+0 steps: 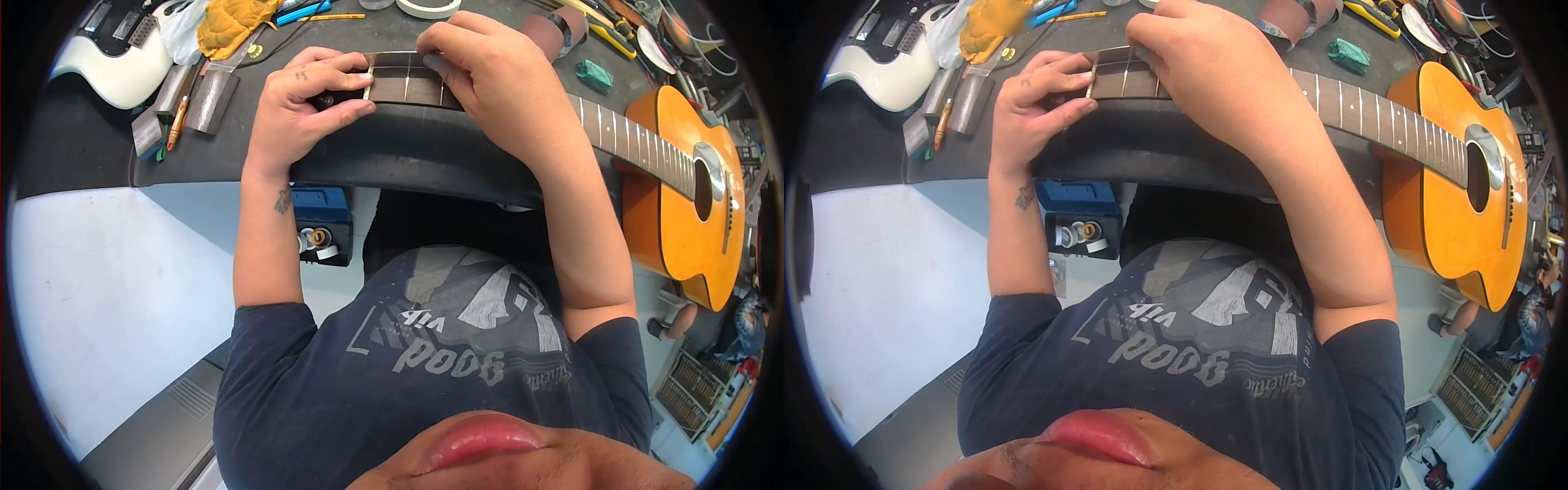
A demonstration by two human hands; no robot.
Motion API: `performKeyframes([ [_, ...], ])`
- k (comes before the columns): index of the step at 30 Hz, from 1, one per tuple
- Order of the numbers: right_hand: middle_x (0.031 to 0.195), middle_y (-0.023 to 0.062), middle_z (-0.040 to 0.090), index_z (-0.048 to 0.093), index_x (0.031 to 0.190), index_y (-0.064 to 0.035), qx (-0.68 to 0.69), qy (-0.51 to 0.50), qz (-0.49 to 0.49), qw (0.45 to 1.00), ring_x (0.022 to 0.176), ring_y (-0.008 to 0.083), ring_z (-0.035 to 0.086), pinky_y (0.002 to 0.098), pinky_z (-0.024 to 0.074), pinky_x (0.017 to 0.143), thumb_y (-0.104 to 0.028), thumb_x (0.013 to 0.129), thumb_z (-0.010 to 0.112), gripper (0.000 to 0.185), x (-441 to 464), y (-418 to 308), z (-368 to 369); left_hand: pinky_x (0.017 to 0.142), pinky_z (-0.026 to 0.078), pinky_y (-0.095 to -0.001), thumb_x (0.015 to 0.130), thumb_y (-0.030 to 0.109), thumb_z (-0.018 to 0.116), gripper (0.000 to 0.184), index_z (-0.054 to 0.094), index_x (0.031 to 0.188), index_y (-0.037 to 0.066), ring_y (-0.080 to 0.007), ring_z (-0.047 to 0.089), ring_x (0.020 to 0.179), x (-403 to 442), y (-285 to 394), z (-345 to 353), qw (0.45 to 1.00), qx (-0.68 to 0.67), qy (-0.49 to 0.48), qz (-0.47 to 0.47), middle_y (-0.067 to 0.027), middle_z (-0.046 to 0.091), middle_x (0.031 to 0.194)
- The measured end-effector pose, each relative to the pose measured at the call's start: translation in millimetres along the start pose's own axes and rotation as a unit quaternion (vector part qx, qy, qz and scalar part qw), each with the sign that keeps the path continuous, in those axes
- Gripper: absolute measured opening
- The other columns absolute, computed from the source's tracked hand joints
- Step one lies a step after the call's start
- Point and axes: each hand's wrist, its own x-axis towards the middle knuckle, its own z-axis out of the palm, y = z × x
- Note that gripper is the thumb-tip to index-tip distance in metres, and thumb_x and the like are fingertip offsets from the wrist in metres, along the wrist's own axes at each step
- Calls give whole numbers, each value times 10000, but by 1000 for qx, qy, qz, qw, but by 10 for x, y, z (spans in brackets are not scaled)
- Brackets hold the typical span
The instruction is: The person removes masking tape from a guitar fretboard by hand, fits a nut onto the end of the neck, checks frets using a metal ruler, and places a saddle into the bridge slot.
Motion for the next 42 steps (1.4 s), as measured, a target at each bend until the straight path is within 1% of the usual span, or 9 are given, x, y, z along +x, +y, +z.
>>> performKeyframes([
  [12, 1026, 169, 769, 751, 1139, -21, -8, -13, 25, 1000, 912, 375, 751, 424, 592, 801, -55, 989, 767, 155, 10, -18, -19, 950, 620, -319, 833, -41, 942, 375, 851, 1195, -4, -232, 728, 1221, -34, -79, -60, 999, 10, -39, 19, -184, 779, 1295],
  [15, 1021, 171, 775, 760, 1136, -19, -14, -14, 29, 999, 910, 367, 756, 416, 596, 806, -60, 984, 775, 158, 11, -27, -28, 988, 611, -366, 766, 24, 972, 375, 893, 1131, 55, -241, 746, 1147, -6, -50, -9, 1000, 3, -1, 28, -133, 860, 1185],
  [21, 1007, 154, 775, 772, 1149, -24, 4, -17, 33, 999, 892, 338, 757, 394, 594, 807, -48, 965, 795, 186, -5, -4, -25, 982, 615, -364, 792, -5, 934, 348, 895, 1133, 56, -241, 748, 1147, -14, -71, -14, 999, 19, 0, 41, -130, 859, 1177],
  [24, 961, 204, 786, 772, 1045, -3, 8, -35, 62, 997, 958, 400, 766, 452, 605, 893, -98, 948, 788, 136, 44, -76, -68, 965, 623, -351, 799, -4, 933, 341, 893, 1133, 50, -230, 749, 1142, -18, -81, -5, 999, 4, 3, 36, -131, 855, 1179],
  [27, 958, 215, 763, 750, 1023, 21, 3, -32, 63, 997, 985, 414, 754, 457, 594, 887, -54, 976, 745, 88, 78, -239, -168, 941, 630, -333, 804, -6, 931, 332, 891, 1130, 44, -212, 751, 1131, -26, -79, 20, 999, -9, 10, 30, -125, 849, 1187],
  [33, 1029, 217, 779, 753, 1071, 9, 5, -37, 56, 998, 1021, 411, 757, 462, 594, 905, -69, 959, 767, 137, 35, -85, -84, 958, 628, -310, 862, -89, 886, 354, 849, 1204, -9, -191, 736, 1189, -56, -85, -19, 1000, -10, -23, 5, -161, 750, 1353],
  [36, 976, 126, 758, 784, 1124, -30, -24, 36, -33, 998, 853, 309, 744, 377, 588, 773, -28, 944, 806, 181, -25, -72, -75, 961, 635, -311, 876, -81, 878, 354, 841, 1218, -2, -189, 735, 1186, -54, -78, -42, 999, 6, -37, 8, -162, 741, 1371],
  [39, 947, 103, 736, 799, 1108, -38, 36, -33, 3, 999, 816, 280, 728, 363, 577, 726, 2, 916, 815, 197, -76, -128, -129, 959, 649, -313, 895, -78, 857, 343, 834, 1227, 3, -184, 738, 1169, -61, -135, -40, 998, -44, -38, 5, -163, 737, 1370],
  [42, 927, 93, 722, 810, 1108, -41, 64, -23, -35, 997, 794, 269, 716, 359, 561, 687, 33, 886, 818, 234, -86, -89, -80, 912, 643, -299, 824, -28, 883, 311, 875, 1127, 40, -154, 761, 1071, -38, -65, 6, 999, -44, -4, -7, -118, 829, 1253],
])
